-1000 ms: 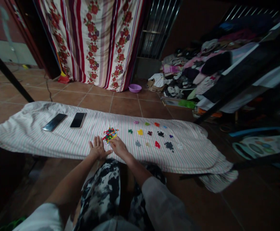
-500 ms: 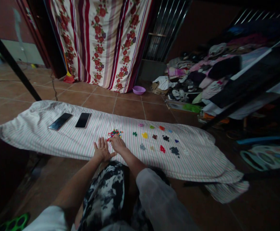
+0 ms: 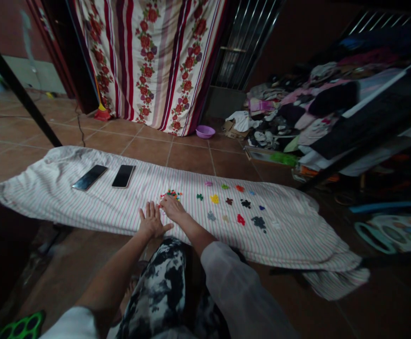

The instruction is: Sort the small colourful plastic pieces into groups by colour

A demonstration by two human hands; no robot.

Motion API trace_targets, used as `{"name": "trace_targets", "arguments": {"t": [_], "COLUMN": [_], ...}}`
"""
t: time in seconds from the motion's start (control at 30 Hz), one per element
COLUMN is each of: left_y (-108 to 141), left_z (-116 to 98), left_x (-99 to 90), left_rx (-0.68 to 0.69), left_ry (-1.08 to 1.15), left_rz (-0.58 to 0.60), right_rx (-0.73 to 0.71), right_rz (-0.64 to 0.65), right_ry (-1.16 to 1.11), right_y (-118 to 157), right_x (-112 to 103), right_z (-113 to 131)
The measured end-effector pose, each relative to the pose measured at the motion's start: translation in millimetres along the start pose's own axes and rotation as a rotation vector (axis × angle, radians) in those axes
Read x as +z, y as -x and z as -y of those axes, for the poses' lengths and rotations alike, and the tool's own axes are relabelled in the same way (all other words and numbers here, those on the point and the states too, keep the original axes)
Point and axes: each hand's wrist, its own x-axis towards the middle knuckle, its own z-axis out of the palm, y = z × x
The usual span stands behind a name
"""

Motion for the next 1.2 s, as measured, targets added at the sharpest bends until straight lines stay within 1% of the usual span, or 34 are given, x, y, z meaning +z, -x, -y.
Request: {"name": "trace_targets", "arguments": {"t": [0.07, 0.2, 0.37, 0.47, 0.63, 0.8, 0.87, 1.0, 1.2], "left_y": [-0.3, 0.0, 0.0, -1.5, -2.4, -0.7, -1.2, -3.8, -4.6], "left_z": [0.2, 0.0, -0.2, 0.7, 1.3, 0.1, 0.2, 1.8, 2.3], "left_x": [0.9, 1.3, 1.5, 4.2, 7.0, 5.2, 5.3, 7.7, 8.6], "left_rx": [0.002, 0.003, -0.002, 0.002, -0.004, 0.001, -0.001, -0.004, -0.002], "left_ry": [0.001, -0.006, -0.015, -0.027, -0.028, -0.032, -0.035, -0.035, -0.032], "left_rz": [-0.005, -0.015, -0.004, -0.021, -0.033, -0.044, -0.038, -0.033, -0.041], "right_rx": [-0.027, 0.006, -0.011, -0.015, -0.019, 0.049, 0.047, 0.001, 0.015], "right_rz": [0.005, 0.021, 0.032, 0.036, -0.011, -0.044, -0.041, -0.017, 0.017], "right_ry": [0.011, 0.008, 0.015, 0.029, -0.017, -0.094, -0.106, -0.088, -0.046], "right_y": [0.0, -0.1, -2.7, -4.7, -4.0, -0.3, -0.4, -3.0, -5.2], "right_x": [-2.4, -6.1, -6.0, -5.5, -1.3, 5.9, 7.0, 4.3, -4.4], "right_z": [-0.8, -1.7, -0.8, 0.0, -5.0, -14.3, -15.7, -12.4, -5.2]}}
